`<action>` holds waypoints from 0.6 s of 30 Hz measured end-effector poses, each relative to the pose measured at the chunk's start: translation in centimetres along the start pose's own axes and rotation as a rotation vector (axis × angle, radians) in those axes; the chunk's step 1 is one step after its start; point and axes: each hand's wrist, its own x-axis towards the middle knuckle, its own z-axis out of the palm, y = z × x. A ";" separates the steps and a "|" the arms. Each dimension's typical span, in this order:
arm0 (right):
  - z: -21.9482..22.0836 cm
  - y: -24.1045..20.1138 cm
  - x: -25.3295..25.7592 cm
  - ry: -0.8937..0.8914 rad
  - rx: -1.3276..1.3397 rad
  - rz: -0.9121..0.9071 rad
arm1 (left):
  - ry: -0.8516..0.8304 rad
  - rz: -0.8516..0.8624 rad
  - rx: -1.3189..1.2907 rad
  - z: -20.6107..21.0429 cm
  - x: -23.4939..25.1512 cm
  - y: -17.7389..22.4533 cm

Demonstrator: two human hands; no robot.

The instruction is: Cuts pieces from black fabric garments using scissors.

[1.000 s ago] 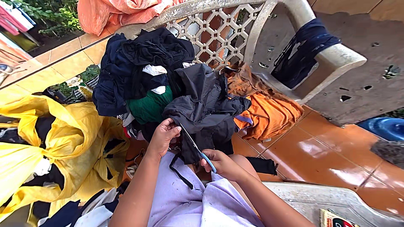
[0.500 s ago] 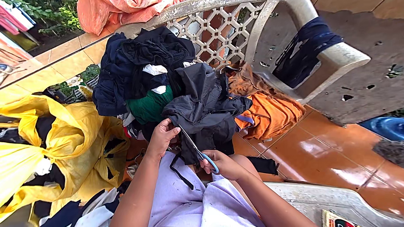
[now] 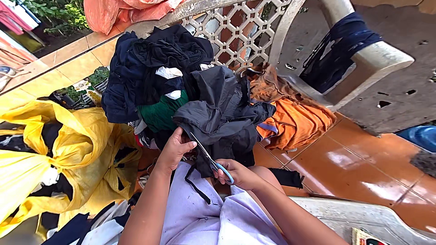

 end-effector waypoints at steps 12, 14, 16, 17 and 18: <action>0.4 -0.3 0.3 -0.021 0.035 0.027 | -0.054 -0.041 -0.013 0.5 -0.7 -0.2; 0.3 -0.4 0.2 -0.027 0.013 0.013 | -0.055 -0.039 -0.017 0.4 -0.7 -0.1; 0.3 -0.3 0.2 -0.025 0.010 -0.009 | -0.058 -0.041 -0.016 0.3 -0.8 0.0; 0.2 -0.2 0.2 -0.026 0.015 -0.022 | -0.057 -0.041 -0.017 0.3 -0.8 0.1; 0.2 -0.2 0.2 -0.029 0.020 -0.030 | -0.057 -0.042 -0.019 0.3 -0.8 0.1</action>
